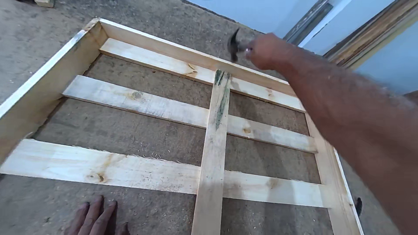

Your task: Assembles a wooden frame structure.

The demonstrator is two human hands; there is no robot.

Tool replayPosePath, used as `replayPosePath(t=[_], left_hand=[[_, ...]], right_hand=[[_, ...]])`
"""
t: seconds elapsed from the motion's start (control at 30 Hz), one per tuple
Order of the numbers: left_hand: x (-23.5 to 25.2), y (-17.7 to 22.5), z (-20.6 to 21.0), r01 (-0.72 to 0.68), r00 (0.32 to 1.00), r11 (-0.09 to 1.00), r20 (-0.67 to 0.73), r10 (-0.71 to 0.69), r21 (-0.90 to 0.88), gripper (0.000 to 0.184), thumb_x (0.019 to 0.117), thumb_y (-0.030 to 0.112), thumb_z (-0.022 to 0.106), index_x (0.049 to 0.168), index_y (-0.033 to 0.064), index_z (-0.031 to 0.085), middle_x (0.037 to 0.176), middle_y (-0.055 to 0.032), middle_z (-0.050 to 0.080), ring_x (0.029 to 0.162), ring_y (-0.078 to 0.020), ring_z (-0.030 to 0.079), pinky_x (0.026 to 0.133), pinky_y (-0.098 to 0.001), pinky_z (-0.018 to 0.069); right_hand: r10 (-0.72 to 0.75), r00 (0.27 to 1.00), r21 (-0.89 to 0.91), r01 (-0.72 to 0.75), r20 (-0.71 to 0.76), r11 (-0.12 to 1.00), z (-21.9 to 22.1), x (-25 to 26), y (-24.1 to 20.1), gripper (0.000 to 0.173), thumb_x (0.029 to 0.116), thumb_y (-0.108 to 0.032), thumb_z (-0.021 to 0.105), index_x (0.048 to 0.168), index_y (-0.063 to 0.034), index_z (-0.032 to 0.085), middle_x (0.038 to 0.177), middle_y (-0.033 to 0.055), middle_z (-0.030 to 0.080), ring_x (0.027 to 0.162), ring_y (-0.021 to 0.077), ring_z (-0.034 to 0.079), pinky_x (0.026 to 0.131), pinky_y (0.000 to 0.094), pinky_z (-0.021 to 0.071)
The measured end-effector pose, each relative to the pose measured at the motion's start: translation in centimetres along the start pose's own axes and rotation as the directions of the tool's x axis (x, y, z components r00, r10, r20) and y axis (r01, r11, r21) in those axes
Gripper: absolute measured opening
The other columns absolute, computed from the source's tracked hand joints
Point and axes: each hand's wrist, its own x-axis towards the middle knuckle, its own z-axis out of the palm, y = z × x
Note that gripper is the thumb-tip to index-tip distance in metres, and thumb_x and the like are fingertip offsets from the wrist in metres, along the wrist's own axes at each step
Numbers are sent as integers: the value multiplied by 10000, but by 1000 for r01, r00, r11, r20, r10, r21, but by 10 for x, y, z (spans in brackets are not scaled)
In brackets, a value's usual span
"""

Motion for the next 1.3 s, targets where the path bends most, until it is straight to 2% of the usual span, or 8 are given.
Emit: replayPosePath(t=[0.1, 0.27, 0.4, 0.67, 0.8, 0.97, 1.13, 1.3], left_hand=[[-1, -1, 0, 0, 1000, 1000, -2, 0, -1, 649, 956, 567, 534, 1465, 165, 570, 1625, -161, 395, 1540, -380, 286, 1244, -556, 230], [-1, 0, 1, 9, 1000, 1000, -14, -9, -8, 642, 949, 549, 533, 1464, 167, 569, 1632, -155, 385, 1544, -381, 278, 1246, -561, 228], [-4, 1, 2, 1, 1000, 1000, -20, -2, -23, 646, 951, 556, 539, 1463, 163, 569, 1631, -158, 386, 1540, -390, 282, 1244, -574, 230], [-4, 4, 0, 20, 1000, 999, -15, -21, -32, 632, 947, 552, 529, 1456, 181, 577, 1631, -137, 393, 1540, -381, 286, 1230, -584, 247], [-4, 4, -2, 16, 1000, 1000, -14, -17, -27, 629, 947, 554, 537, 1456, 185, 578, 1634, -140, 388, 1540, -381, 288, 1223, -595, 257], [-4, 4, -2, 19, 1000, 999, -9, -19, -38, 613, 950, 548, 534, 1444, 190, 590, 1633, -134, 391, 1542, -375, 286, 1226, -590, 254], [-5, 5, -6, 8, 999, 999, -32, -9, -39, 600, 948, 539, 529, 1421, 178, 612, 1615, -142, 419, 1525, -394, 318, 1213, -598, 276], [-5, 8, -7, 15, 999, 999, -35, -17, -48, 596, 949, 537, 523, 1413, 175, 616, 1611, -146, 423, 1520, -398, 325, 1206, -601, 284]], right_hand=[[159, 934, 381, -27, -318, 924, 46, -23, -1, 432, 1100, -372, 395, 1287, -33, 584, 1033, 217, 672, 959, 388, 684, 834, 607, 542], [226, 964, 344, -262, 143, 902, 88, -29, 19, 456, 1115, -351, 383, 1225, 6, 645, 952, 246, 681, 800, 385, 694, 749, 602, 558], [373, 911, 574, -215, -173, 790, 101, -43, -6, 469, 1117, -380, 348, 1366, -36, 547, 1010, 222, 678, 910, 384, 695, 816, 591, 552], [314, 941, 517, -208, -126, 830, 92, -38, -20, 452, 1113, -385, 368, 1325, -38, 565, 1031, 234, 677, 933, 398, 695, 820, 610, 549], [137, 981, 258, -169, 139, 951, 61, -17, -13, 475, 1116, -349, 369, 1179, 41, 631, 1028, 284, 657, 913, 440, 677, 784, 635, 534], [26, 991, 269, 10, -131, 963, 35, -5, -38, 431, 1108, -381, 394, 1295, -39, 577, 1074, 235, 675, 1002, 419, 683, 846, 637, 539], [52, 991, -168, -31, 123, 985, -3, 1, -57, 339, 1037, -259, 514, 1012, 40, 670, 1078, 299, 660, 1040, 496, 649, 778, 717, 496], [79, 966, 278, -8, -248, 961, 46, -16, -38, 447, 1109, -378, 382, 1391, -63, 526, 1095, 246, 677, 1005, 439, 687, 841, 651, 546]])
